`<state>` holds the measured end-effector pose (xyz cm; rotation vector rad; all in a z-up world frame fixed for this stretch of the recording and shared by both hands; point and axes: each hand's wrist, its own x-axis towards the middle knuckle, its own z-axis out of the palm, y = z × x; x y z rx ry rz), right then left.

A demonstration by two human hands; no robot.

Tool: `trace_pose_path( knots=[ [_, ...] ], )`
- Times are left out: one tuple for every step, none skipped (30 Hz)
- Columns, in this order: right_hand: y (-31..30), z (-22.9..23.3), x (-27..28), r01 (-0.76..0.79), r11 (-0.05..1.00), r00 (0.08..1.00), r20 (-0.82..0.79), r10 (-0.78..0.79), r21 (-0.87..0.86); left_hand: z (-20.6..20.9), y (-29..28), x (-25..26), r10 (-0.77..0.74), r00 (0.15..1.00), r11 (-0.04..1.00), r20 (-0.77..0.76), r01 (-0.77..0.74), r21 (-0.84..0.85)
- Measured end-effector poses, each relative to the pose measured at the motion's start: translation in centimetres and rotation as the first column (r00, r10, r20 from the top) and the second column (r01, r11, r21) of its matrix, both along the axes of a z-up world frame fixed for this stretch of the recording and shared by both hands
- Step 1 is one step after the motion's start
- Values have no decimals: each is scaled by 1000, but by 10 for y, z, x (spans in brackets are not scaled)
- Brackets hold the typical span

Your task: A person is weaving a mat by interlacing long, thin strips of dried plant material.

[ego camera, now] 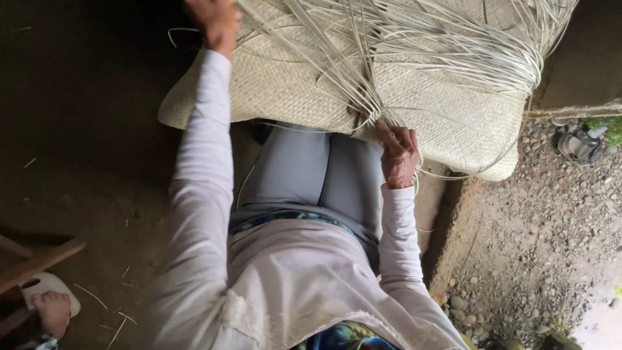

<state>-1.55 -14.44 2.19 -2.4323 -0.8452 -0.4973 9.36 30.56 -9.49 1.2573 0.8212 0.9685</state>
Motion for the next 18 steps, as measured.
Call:
trace_pose_path(
  knots=[
    [0, 3, 0, -13, 1000, 1000, -3, 13, 8, -35, 36, 2, -17, 998, 895, -57, -10, -446],
    [1, 4, 1, -16, 1000, 1000, -2, 16, 8, -19, 40, -12, -14, 998, 895, -57, -13, -446],
    [1, 5, 2, -13, 1000, 1000, -2, 13, 16, -3, 45, -26, 61, 967, 973, -247, -113, -203],
    [2, 7, 2, -10, 1000, 1000, -3, 10, 24, 14, 50, -41, 180, 896, 984, -405, -167, 67],
    [2, 10, 1, -14, 1000, 1000, -3, 14, 24, -5, 62, -49, 183, 895, 983, -406, -171, 67],
    [3, 13, 2, -36, 999, 999, -27, 36, 25, -24, 74, -55, 285, 761, 957, -583, -194, 215],
    [4, 16, 3, -57, 998, 997, -52, 58, 26, -43, 87, -60, 393, 581, 916, -712, -180, 359],
    [5, 17, 4, -61, 998, 997, -48, 62, 26, -33, 84, -62, 395, 582, 915, -711, -184, 358],
    [6, 18, 6, -59, 998, 998, -19, 60, 37, -24, 82, -63, 435, 503, 897, -747, -164, 411],
    [7, 18, 6, -60, 997, 998, 7, 60, 47, -17, 78, -66, 474, 416, 877, -776, -138, 461],
    [10, 25, 4, -65, 997, 998, 7, 65, 45, -13, 76, -61, 474, 414, 877, -777, -143, 459],
    [14, 33, 3, -44, 999, 999, 2, 44, 24, -8, 76, -54, 504, 507, 851, -699, -154, 502],
    [18, 40, 1, -23, 1000, 1000, -2, 23, 4, -3, 75, -48, 525, 592, 822, -611, -170, 543],
    [21, 40, 1, -27, 1000, 1000, 0, 27, 5, -10, 81, -40, 528, 592, 821, -609, -174, 543],
    [22, 40, 2, -25, 1000, 1000, 3, 25, 16, -17, 87, -32, 382, 722, 874, -577, -78, 480],
    [24, 41, 2, -20, 999, 1000, 7, 20, 28, -24, 93, -22, 217, 824, 905, -524, 32, 425],
    [26, 44, 0, -21, 999, 1000, 10, 21, 29, -20, 91, -18, 218, 825, 904, -521, 30, 426],
    [28, 47, -2, -16, 999, 1000, -21, 16, 43, -16, 89, -13, 74, 855, 866, -513, 200, 458]
  ],
)
